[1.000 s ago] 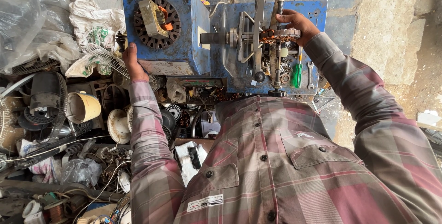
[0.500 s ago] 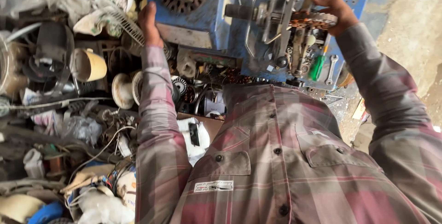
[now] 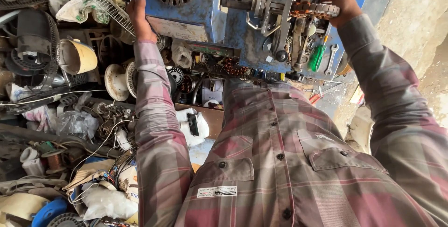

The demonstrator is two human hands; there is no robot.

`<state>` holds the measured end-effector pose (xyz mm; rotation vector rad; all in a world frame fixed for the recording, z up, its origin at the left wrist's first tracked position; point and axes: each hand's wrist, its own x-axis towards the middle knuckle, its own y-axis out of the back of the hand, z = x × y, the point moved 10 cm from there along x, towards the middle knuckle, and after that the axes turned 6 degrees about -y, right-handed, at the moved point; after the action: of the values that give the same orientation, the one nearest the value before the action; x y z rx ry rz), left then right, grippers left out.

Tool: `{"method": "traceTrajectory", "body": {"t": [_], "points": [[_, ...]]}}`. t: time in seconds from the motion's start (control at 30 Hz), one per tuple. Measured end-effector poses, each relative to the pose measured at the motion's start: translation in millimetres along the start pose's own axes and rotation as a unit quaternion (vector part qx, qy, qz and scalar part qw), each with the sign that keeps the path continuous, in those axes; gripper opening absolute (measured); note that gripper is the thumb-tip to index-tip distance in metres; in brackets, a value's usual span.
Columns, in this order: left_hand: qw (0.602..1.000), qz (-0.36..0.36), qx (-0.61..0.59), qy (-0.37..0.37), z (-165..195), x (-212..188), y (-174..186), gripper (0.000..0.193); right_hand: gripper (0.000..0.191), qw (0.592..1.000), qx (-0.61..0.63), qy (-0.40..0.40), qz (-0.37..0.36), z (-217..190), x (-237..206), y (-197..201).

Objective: The person operates a blue benchtop machine to wind copper wire onto a stator core. They repeatedly pull a lever to rotate the core and guide the wire into slots, then manually adjust the wire and core position between cycles.

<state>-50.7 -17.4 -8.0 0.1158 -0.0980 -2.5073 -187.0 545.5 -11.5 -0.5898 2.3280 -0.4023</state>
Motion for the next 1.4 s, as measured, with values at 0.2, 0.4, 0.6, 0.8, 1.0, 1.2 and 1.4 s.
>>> {"method": "traceTrajectory", "body": {"t": [0.2,0.4,0.6,0.8,1.0,1.2,1.4], "points": [[0.995,0.045,-0.078,-0.039,5,18,-19,0.06,0.04,0.96,0.062,0.069,0.265,7,1,78],[0.859,0.31,0.241,-0.329,134,-116,-45,0.027,0.057,0.741,-0.428,0.234,0.46,18,-56,51],[0.841,-0.109,0.087,-0.523,214,-215,-250,0.006,0.106,0.801,-0.37,0.14,0.45,38,-57,42],[0.769,-0.276,0.1,-0.568,270,-205,-349,0.014,0.082,0.815,-0.249,0.212,0.479,27,-117,48],[0.597,-0.538,0.292,-0.518,215,-155,-481,0.017,0.057,0.652,-0.46,0.387,0.462,-16,-160,-50],[0.538,-0.733,0.306,-0.283,113,-186,-476,0.035,0.036,0.837,-0.207,0.355,0.361,0,-139,2],[0.647,-0.535,0.317,-0.442,118,-231,-417,0.052,0.033,0.929,0.155,0.3,0.149,52,-113,39]]}}
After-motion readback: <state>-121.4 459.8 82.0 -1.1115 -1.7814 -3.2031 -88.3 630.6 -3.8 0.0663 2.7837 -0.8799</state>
